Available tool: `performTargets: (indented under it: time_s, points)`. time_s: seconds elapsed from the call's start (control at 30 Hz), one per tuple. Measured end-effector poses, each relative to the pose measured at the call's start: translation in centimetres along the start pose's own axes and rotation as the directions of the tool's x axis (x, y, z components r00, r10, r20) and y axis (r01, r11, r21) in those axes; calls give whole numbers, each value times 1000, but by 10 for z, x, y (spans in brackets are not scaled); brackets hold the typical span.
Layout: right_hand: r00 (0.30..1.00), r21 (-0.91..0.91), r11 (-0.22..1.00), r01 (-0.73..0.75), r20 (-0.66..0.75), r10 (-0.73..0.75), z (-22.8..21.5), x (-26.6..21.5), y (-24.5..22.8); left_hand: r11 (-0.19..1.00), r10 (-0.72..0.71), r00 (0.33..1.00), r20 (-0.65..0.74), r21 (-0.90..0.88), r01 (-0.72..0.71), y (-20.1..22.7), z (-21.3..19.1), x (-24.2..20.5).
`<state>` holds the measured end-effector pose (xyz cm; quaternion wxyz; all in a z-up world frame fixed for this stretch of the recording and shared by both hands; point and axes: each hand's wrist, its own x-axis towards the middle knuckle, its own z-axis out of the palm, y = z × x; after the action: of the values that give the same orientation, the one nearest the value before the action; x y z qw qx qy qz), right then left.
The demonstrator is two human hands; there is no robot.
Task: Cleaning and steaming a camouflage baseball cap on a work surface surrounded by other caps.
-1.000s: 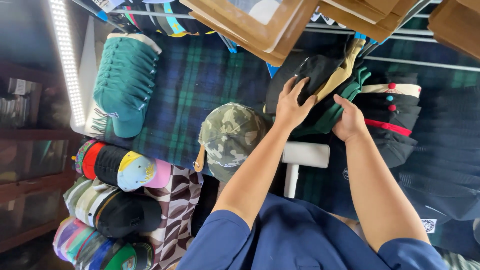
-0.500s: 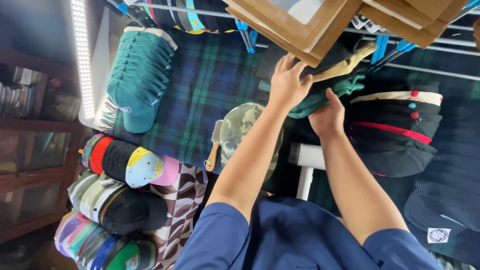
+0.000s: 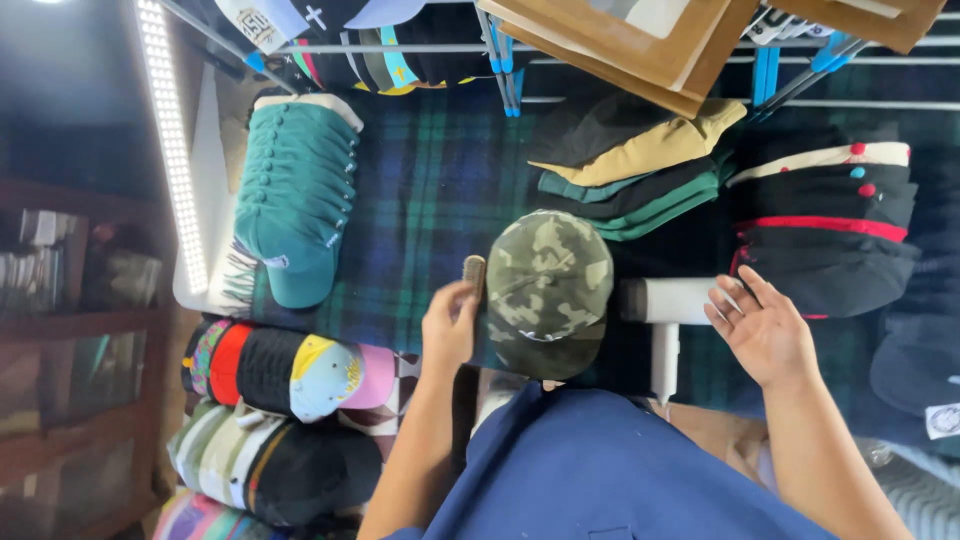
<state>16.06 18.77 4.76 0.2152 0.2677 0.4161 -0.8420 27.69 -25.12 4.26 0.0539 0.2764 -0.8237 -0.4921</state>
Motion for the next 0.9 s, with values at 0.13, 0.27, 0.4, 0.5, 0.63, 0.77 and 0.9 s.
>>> performTargets:
  time_s: [0.13,0.27,0.4,0.5,0.63,0.77,0.9]
  points:
    - [990,115,993,22,138,-38,-1,2,81,993,-112,979,172,45,105,-71,2,-3]
    - [980,-80,985,153,-117,-161,66,33,154,893,-24,952,305,434,-117,-88,8,13]
    - [891,-366,863,347,-159,-425,113,28,176,835,-44,941,335,530,-149,-62,1,17]
    - [871,-462,830,311,-210,-443,128,-7,181,833,-17,925,379,517,-196,-59,-12,11]
    - [824,-506,781,365,-215,-525,111,-52,184,919,-134,918,373,393,-26,-64,-37,19]
    - [839,-418,805,421,-159,-521,93,-102,174,958,-254,892,373,-32,286,-64,-59,15]
    - [885,-457,782,424,25,-466,148,-142,166,902,24,893,449,-395,174,42,-93,-21]
